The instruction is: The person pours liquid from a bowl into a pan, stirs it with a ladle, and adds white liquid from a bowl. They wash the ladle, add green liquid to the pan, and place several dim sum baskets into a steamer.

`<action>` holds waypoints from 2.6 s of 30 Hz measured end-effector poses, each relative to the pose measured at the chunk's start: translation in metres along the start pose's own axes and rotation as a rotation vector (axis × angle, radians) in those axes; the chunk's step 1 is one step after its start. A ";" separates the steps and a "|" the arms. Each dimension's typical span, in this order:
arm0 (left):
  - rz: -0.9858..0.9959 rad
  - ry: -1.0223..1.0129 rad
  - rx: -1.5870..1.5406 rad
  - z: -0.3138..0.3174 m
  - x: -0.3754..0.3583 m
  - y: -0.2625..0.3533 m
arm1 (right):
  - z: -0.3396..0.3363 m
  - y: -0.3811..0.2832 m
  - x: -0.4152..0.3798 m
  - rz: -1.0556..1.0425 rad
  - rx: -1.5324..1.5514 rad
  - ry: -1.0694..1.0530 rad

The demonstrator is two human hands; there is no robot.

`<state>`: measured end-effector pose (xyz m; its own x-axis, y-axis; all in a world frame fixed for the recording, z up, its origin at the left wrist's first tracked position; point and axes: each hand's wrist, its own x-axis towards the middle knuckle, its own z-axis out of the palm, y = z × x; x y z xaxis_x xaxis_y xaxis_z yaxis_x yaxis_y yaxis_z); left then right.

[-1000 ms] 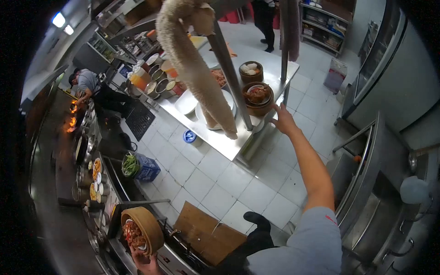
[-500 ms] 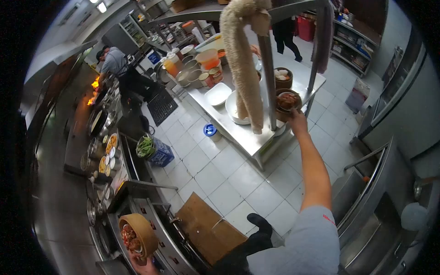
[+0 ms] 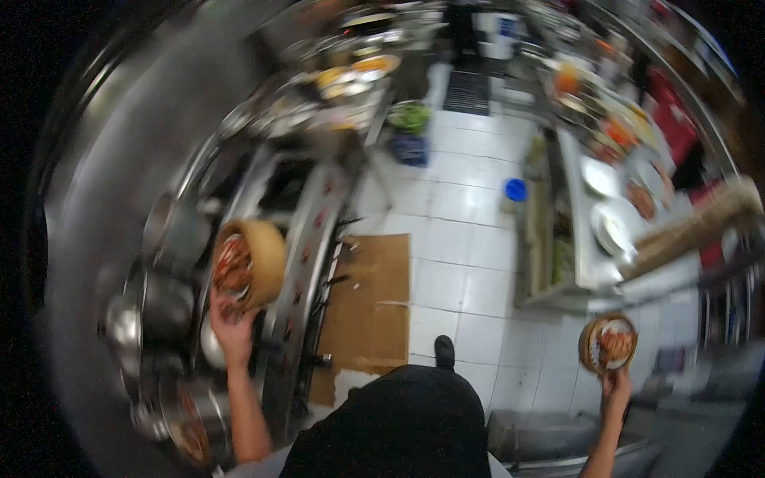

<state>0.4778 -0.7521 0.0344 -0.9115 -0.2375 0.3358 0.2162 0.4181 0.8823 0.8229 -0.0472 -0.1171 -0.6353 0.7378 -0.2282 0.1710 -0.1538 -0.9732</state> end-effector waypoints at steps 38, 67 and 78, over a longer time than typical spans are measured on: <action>-0.513 1.217 0.595 -0.466 -0.367 0.049 | 1.014 0.047 -0.705 -1.428 -0.385 -2.269; -0.574 1.187 0.424 -0.443 -0.356 0.012 | 1.002 0.065 -0.703 -1.636 -0.388 -2.072; -0.466 0.969 0.559 -0.499 -0.315 -0.022 | 0.971 -0.045 -0.634 -1.459 -0.337 -2.154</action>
<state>0.9350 -1.1238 0.0731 -0.1696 -0.9242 0.3421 -0.4620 0.3812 0.8008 0.4860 -1.1461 0.0438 0.1122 -0.9611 0.2523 -0.8278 -0.2308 -0.5113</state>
